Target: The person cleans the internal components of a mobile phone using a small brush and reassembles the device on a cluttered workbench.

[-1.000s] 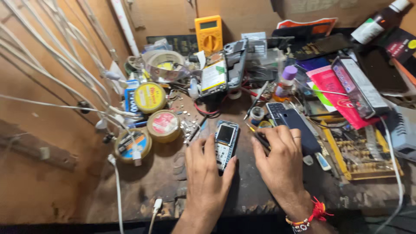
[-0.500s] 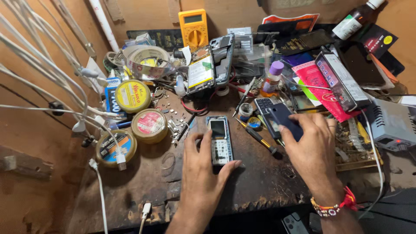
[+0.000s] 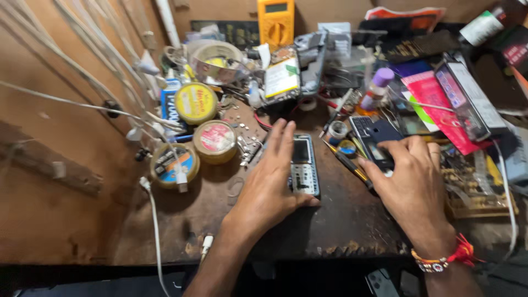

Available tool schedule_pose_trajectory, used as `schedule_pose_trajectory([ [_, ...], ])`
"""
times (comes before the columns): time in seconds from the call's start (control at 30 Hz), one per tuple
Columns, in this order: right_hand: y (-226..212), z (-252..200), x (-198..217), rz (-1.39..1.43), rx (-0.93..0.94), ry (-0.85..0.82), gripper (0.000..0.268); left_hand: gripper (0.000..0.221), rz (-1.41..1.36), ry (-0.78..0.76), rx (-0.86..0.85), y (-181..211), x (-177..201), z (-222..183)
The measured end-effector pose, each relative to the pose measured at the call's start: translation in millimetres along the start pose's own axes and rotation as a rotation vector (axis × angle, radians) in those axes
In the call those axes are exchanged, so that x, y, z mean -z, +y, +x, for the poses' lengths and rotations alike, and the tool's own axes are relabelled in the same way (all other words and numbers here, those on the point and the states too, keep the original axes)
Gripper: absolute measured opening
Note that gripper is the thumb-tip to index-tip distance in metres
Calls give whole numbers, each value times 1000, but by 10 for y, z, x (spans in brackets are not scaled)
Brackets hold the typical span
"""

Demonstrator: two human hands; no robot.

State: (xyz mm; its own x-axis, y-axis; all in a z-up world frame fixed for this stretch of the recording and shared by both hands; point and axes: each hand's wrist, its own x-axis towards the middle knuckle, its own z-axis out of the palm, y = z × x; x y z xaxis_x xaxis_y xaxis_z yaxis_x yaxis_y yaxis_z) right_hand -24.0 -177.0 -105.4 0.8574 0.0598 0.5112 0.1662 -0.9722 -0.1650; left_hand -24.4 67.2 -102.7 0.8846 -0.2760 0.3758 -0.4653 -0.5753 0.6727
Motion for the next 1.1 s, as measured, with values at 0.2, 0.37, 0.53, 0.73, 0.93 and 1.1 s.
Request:
schedule_pose_trajectory([
  [0.2, 42, 23, -18, -31, 1, -38, 28, 148, 26, -97, 143, -18, -63, 42],
  [0.37, 142, -47, -18, 30, 56, 130, 18, 149, 49, -9, 118, 55, -119, -39],
  [0.53, 211, -91, 3, 115, 29, 243, 13, 139, 51, 48, 84, 88, -141, -112],
  [0.73, 295, -104, 31, 324, -140, 311, 14, 112, -104, 188, 9, 52, -117, -232],
  [0.93, 245, -70, 221, 749, -394, 332, 14, 68, -219, 289, 105, 159, -117, -276],
  [1.1, -58, -163, 511, 960, -456, 280, 14, 58, -27, 393, -291, 404, -242, -230],
])
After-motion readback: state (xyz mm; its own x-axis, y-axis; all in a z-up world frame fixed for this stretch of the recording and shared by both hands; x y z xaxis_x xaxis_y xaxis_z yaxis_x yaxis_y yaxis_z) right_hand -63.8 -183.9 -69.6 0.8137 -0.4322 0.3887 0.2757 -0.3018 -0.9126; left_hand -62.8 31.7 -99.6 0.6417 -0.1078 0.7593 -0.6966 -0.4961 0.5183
